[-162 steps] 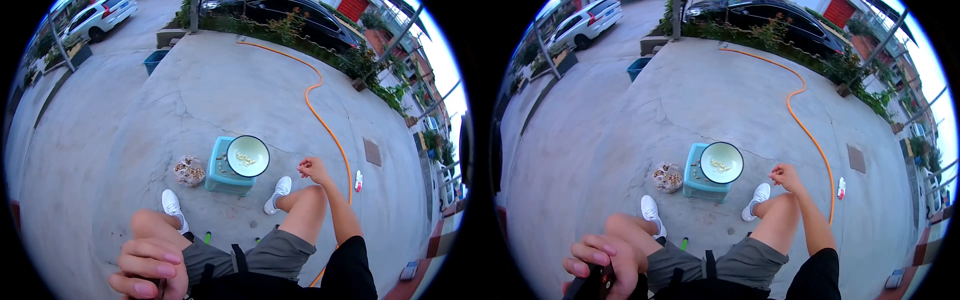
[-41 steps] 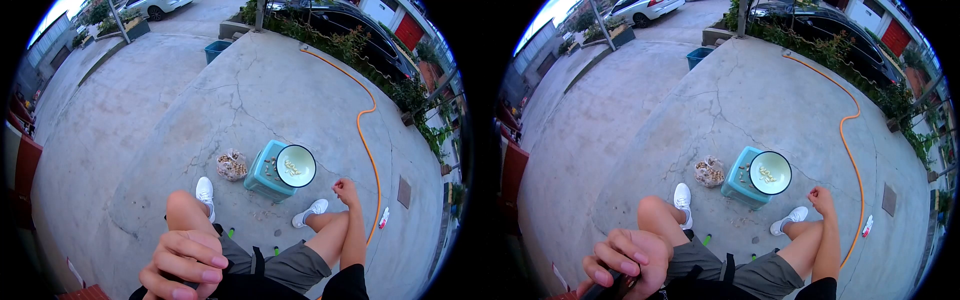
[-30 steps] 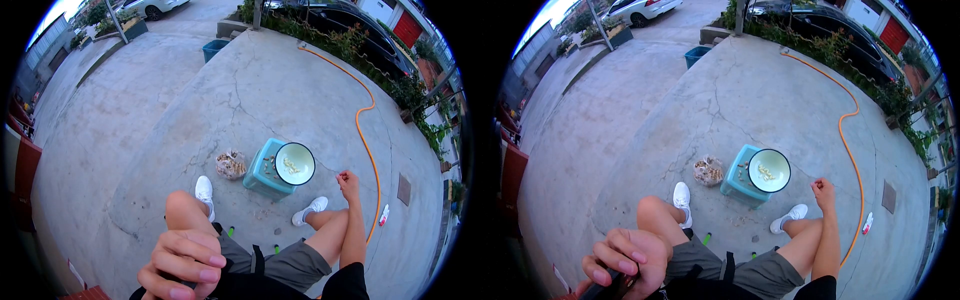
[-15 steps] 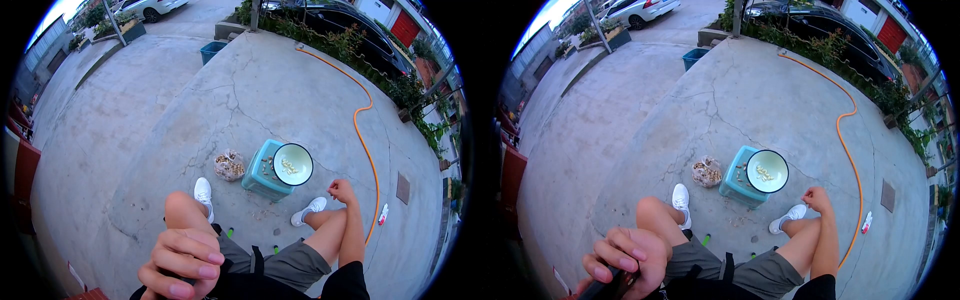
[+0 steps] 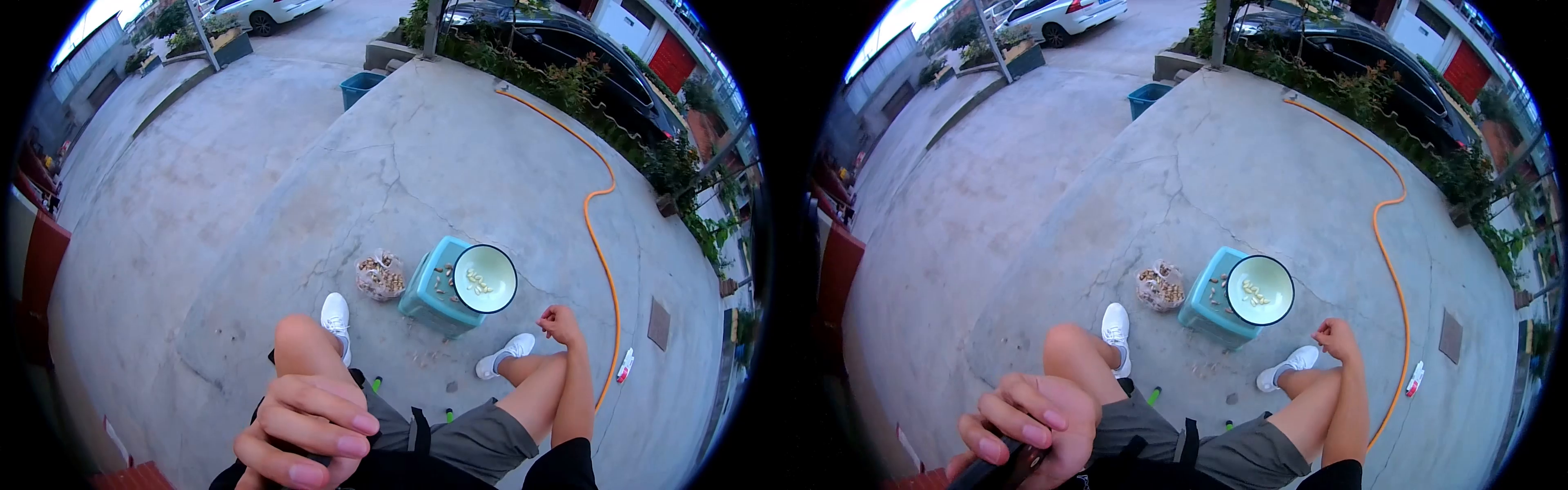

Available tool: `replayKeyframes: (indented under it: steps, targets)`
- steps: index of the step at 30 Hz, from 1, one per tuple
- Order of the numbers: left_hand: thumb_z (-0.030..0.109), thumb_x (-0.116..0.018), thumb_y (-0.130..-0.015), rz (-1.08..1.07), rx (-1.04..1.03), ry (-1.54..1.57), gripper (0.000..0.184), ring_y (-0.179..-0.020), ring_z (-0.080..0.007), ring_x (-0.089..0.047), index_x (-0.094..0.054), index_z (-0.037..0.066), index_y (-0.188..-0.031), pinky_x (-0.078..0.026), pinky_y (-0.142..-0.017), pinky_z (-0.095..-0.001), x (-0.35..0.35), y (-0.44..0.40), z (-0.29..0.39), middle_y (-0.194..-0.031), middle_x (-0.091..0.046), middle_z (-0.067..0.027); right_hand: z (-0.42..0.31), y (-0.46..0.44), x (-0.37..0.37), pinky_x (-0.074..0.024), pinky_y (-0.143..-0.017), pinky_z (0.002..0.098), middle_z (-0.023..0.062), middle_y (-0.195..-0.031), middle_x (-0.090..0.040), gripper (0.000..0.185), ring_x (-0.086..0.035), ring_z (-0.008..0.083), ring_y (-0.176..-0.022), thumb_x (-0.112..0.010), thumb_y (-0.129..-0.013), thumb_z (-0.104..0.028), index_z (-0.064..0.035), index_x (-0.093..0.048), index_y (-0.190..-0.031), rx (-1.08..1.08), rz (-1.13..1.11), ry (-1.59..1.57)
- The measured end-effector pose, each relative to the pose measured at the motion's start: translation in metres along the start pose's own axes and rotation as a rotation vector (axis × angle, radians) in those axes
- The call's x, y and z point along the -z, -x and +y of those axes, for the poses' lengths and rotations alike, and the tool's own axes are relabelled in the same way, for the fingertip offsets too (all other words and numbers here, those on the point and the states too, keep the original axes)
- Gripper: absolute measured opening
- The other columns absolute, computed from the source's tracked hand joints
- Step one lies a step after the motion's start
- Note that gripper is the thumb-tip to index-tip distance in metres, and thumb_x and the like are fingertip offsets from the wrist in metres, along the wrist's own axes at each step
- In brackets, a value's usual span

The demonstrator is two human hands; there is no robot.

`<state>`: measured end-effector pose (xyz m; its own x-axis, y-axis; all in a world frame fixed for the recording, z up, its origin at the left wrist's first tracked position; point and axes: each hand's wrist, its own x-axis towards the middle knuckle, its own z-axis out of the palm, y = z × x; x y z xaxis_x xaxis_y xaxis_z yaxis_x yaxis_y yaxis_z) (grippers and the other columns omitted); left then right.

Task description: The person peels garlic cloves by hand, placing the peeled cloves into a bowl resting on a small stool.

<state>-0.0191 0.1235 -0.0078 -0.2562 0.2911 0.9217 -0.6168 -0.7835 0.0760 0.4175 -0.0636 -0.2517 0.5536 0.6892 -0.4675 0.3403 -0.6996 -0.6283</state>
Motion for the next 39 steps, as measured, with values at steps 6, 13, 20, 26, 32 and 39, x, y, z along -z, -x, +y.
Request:
replayKeyframes:
  steps: [6, 13, 20, 26, 32, 39]
  targets:
    - [0.063, -0.034, -0.099, 0.013, 0.004, -0.001, 0.065, -0.076, -0.0276, -0.058, -0.039, 0.02, -0.149, -0.052, -0.052, -0.0397, 0.0, 0.001, 0.002, -0.115, -0.055, -0.013, -0.006, 0.002, 0.001, -0.047, -0.045, 0.0293, 0.0081, -0.063, -0.064, 0.014, -0.059, 0.0134, -0.05, -0.073, -0.083, -0.006, 0.0038, -0.063, -0.081, -0.007, 0.0, 0.039]
    - [0.062, -0.034, -0.1, 0.035, -0.011, 0.018, 0.063, -0.076, -0.0276, -0.058, -0.04, 0.021, -0.148, -0.052, -0.054, -0.0403, -0.001, 0.0, -0.001, -0.115, -0.056, -0.012, -0.003, 0.002, 0.002, -0.0467, -0.047, 0.0296, 0.0082, -0.065, -0.064, 0.014, -0.059, 0.0136, -0.051, -0.073, -0.082, -0.007, 0.0037, -0.063, -0.081, -0.009, 0.0, 0.043]
    - [0.062, -0.032, -0.1, -0.028, 0.053, 0.026, 0.063, -0.079, -0.0284, -0.059, -0.041, 0.022, -0.147, -0.053, -0.055, -0.0412, 0.003, 0.003, 0.006, -0.118, -0.056, -0.0121, -0.002, 0.0, 0.004, -0.046, -0.048, 0.0302, 0.0079, -0.065, -0.064, 0.015, -0.059, 0.0135, -0.051, -0.073, -0.083, -0.008, 0.0032, -0.063, -0.082, -0.014, -0.017, 0.044]
    - [0.062, -0.033, -0.099, -0.008, 0.047, 0.006, 0.061, -0.077, -0.0284, -0.059, -0.041, 0.025, -0.147, -0.052, -0.054, -0.0418, 0.002, 0.003, 0.006, -0.118, -0.055, -0.0115, 0.002, -0.002, 0.004, -0.046, -0.047, 0.0307, 0.008, -0.065, -0.064, 0.016, -0.059, 0.0139, -0.05, -0.074, -0.083, -0.008, 0.0038, -0.064, -0.082, -0.013, -0.004, 0.062]
    - [0.06, -0.033, -0.1, 0.01, 0.063, -0.043, 0.056, -0.076, -0.028, -0.058, -0.044, 0.026, -0.143, -0.051, -0.054, -0.0412, 0.0, 0.002, 0.009, -0.114, -0.055, -0.0112, -0.001, 0.0, 0.005, -0.0463, -0.047, 0.0307, 0.0085, -0.065, -0.064, 0.016, -0.059, 0.0141, -0.05, -0.074, -0.082, -0.009, 0.0042, -0.064, -0.082, -0.014, 0.002, 0.052]
    - [0.058, -0.033, -0.1, 0.028, 0.05, -0.104, 0.053, -0.076, -0.0282, -0.058, -0.045, 0.026, -0.14, -0.051, -0.054, -0.0412, -0.002, 0.0, 0.008, -0.115, -0.054, -0.0112, -0.002, 0.0, 0.006, -0.0465, -0.047, 0.0305, 0.0084, -0.065, -0.064, 0.017, -0.06, 0.0142, -0.051, -0.074, -0.082, -0.009, 0.0041, -0.064, -0.082, -0.019, 0.004, 0.059]
